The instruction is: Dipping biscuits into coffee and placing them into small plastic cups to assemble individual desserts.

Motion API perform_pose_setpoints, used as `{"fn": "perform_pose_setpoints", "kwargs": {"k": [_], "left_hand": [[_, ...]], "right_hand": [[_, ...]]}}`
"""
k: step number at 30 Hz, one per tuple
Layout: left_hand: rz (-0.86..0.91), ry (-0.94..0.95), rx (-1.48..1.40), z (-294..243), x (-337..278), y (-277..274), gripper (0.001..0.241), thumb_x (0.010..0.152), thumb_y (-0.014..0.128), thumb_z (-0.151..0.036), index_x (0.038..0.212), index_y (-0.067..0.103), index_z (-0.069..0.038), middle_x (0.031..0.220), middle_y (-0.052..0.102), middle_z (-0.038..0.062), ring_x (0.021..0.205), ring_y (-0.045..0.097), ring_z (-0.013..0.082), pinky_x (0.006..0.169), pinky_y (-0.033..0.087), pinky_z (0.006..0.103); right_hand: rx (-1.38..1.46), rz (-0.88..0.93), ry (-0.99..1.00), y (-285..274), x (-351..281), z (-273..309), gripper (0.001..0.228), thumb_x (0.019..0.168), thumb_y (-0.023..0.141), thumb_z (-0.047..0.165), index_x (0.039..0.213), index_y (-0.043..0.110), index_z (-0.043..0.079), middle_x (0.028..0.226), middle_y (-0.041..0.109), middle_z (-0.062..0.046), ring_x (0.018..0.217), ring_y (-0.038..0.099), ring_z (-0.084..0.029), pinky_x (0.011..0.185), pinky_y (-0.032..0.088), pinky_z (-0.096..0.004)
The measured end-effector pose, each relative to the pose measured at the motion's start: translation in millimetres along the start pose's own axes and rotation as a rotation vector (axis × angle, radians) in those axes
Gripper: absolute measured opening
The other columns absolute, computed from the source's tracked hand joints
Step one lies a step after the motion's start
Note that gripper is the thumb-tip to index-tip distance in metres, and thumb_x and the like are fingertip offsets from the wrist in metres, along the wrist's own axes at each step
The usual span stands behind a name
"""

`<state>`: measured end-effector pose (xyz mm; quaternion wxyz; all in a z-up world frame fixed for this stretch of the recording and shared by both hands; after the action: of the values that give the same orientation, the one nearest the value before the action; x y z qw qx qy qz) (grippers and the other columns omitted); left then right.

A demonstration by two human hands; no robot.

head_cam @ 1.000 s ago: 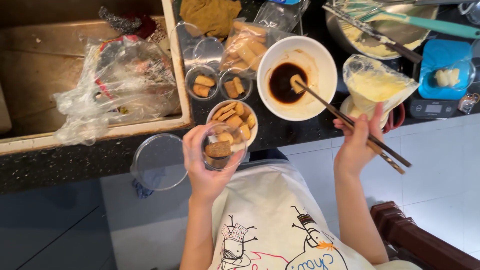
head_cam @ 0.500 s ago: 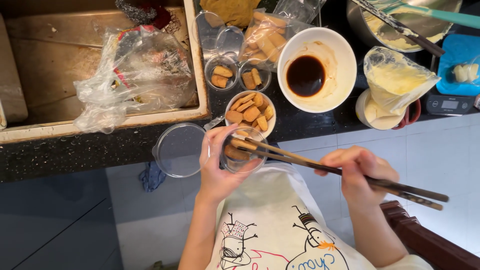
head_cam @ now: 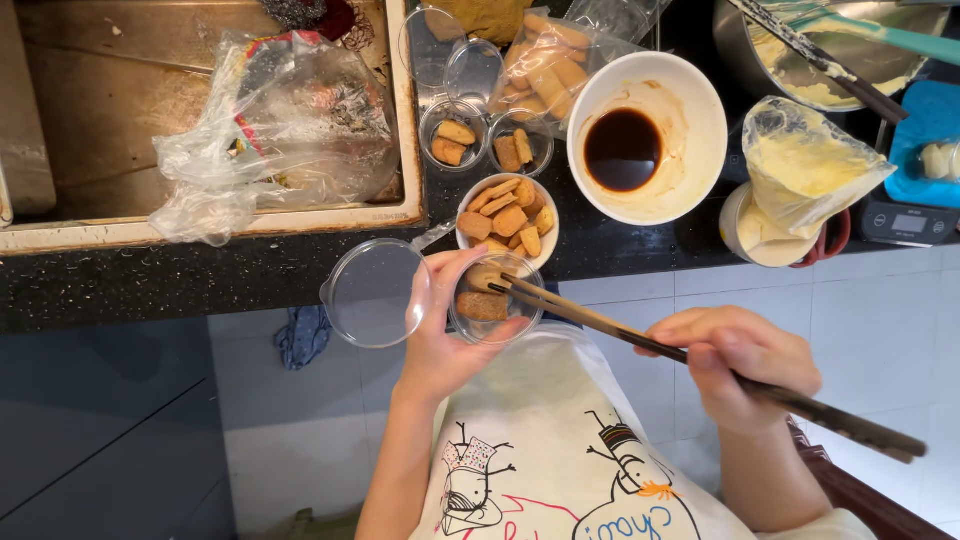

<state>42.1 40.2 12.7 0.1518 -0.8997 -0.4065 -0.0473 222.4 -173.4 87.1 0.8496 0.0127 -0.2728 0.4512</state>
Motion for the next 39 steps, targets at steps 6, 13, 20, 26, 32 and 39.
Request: {"fn": "perform_pose_setpoints", "kwargs": {"k": [6,13,20,26,32,39], "left_hand": [[-0.016,0.053,0.021,-1,0,5,0.079,0.072,0.097,-0.025,0.140,0.058,-0.013,0.128,0.060,0.007,0.119,0.061,0.0259,0.105,0.052,0.0369],[-0.158,-0.026,0.048,12,-4,-14,0.074,0.072,0.095,-0.023,0.135,0.059,-0.010,0.130,0.058,0.010,0.120,0.063,0.0260,0.105,0.054,0.0363],[-0.234,-0.074,0.139,18,-12,-27,0.075,0.070,0.096,-0.017,0.134,0.059,-0.008,0.129,0.059,0.010,0.120,0.061,0.0261,0.106,0.053,0.0372],[-0.199,-0.073,0.127,18,-15,-23,0.078,0.069,0.097,-0.018,0.136,0.058,-0.007,0.131,0.058,0.010,0.121,0.060,0.0254,0.106,0.053,0.0370],[-0.193,-0.085,0.085,18,-11,-22,0.080,0.070,0.096,-0.016,0.139,0.057,-0.006,0.130,0.058,0.011,0.120,0.061,0.0238,0.106,0.053,0.0361],[-0.276,-0.142,-0.189,72,-8,-24,0.095,0.075,0.094,-0.008,0.149,0.034,-0.006,0.139,0.060,0.015,0.128,0.060,0.0248,0.112,0.051,0.0379]], "right_hand": [[-0.078,0.035,-0.015,-4,1,-4,0.039,0.104,0.061,0.000,0.140,0.059,0.015,0.091,0.070,-0.022,0.076,0.074,-0.031,0.070,0.067,-0.046],[0.038,-0.229,0.164,-30,10,-25,0.025,0.107,0.059,0.016,0.124,0.069,0.000,0.095,0.069,-0.019,0.074,0.071,-0.029,0.066,0.065,-0.038],[-0.391,0.065,0.387,17,16,-36,0.013,0.100,0.065,0.004,0.103,0.075,-0.003,0.098,0.072,-0.015,0.081,0.069,-0.018,0.072,0.056,-0.026],[-0.408,0.045,0.326,16,7,-35,0.015,0.102,0.063,0.006,0.103,0.075,-0.003,0.099,0.072,-0.015,0.085,0.070,-0.018,0.076,0.057,-0.025],[-0.273,-0.183,0.287,-18,-8,-28,0.044,0.117,0.049,0.025,0.102,0.070,-0.010,0.098,0.068,-0.022,0.081,0.070,-0.025,0.075,0.062,-0.032],[-0.166,-0.323,0.330,-31,-27,-28,0.052,0.119,0.048,0.027,0.096,0.066,-0.016,0.097,0.065,-0.025,0.077,0.068,-0.030,0.072,0.063,-0.037]]}}
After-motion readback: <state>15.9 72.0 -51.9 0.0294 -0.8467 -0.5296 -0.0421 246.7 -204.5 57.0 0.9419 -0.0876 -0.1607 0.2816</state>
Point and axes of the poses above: each hand's wrist, its own x-axis towards the middle knuckle, its own y-axis out of the palm, z = x × y, the point moved 6 cm from there along x, towards the middle knuckle
